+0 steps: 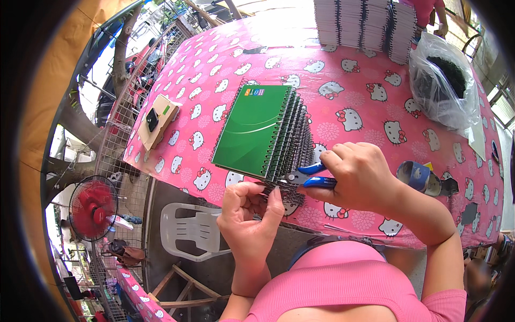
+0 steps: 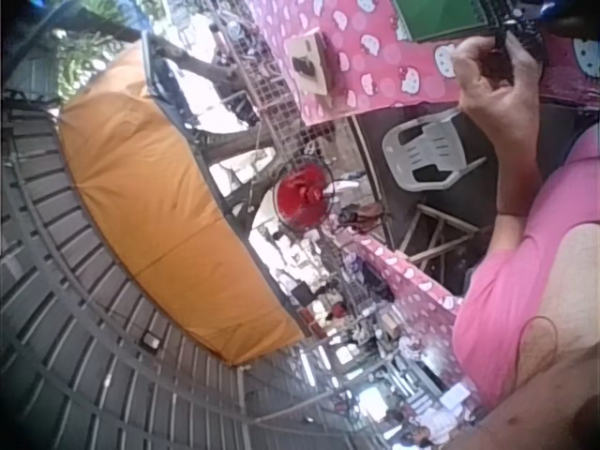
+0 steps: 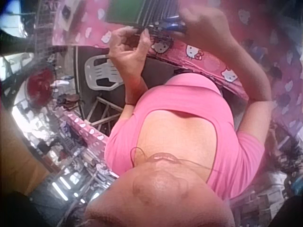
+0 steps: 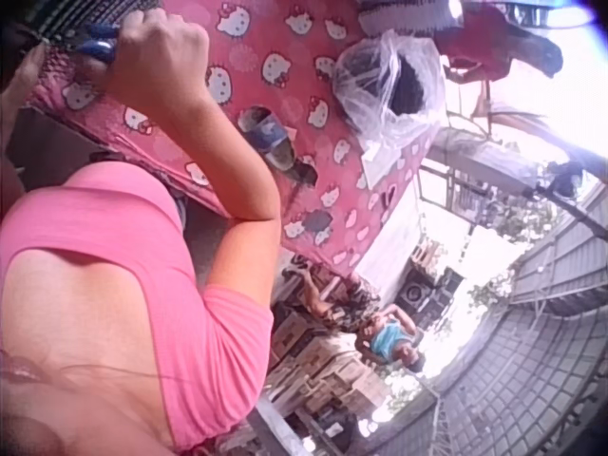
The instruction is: The person uses a blue clipping tool to trim the ends of metal spirals on a stack of green and black notebooks and then moves the stack aside on the table.
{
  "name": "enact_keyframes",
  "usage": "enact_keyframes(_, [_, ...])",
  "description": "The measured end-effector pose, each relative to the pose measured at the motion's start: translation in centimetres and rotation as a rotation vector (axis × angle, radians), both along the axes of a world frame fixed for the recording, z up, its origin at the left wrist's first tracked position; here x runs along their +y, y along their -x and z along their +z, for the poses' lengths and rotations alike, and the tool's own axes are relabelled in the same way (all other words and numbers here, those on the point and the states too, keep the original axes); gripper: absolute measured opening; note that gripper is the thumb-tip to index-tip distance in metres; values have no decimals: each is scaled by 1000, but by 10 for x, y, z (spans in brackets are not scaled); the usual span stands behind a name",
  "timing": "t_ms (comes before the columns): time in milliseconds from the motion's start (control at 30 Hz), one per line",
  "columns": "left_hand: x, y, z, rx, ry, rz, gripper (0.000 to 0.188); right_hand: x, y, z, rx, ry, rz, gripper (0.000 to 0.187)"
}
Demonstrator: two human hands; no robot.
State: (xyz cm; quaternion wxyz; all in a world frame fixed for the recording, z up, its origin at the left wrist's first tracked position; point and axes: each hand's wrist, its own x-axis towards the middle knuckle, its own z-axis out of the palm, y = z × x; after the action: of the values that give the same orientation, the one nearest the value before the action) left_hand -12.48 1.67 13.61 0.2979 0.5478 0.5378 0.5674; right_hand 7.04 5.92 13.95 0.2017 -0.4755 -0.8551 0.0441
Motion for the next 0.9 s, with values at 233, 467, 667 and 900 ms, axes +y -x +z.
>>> enact_keyframes(233, [-2,2,-1,46,-1,19,24,2,-6,3,30,-335,6,60])
enact_keyframes(467, [-2,0,0,98,-37,14,23,-1,1,0,49,-216,41,57])
enact_keyframes(667, [-2,3,-1,23,13,78,23,-6,-5,-6,22,36,-2,54])
enact_keyframes(900, [-1,3,-6,86,43,13,26,15,-2,-12,13,-393,61,51])
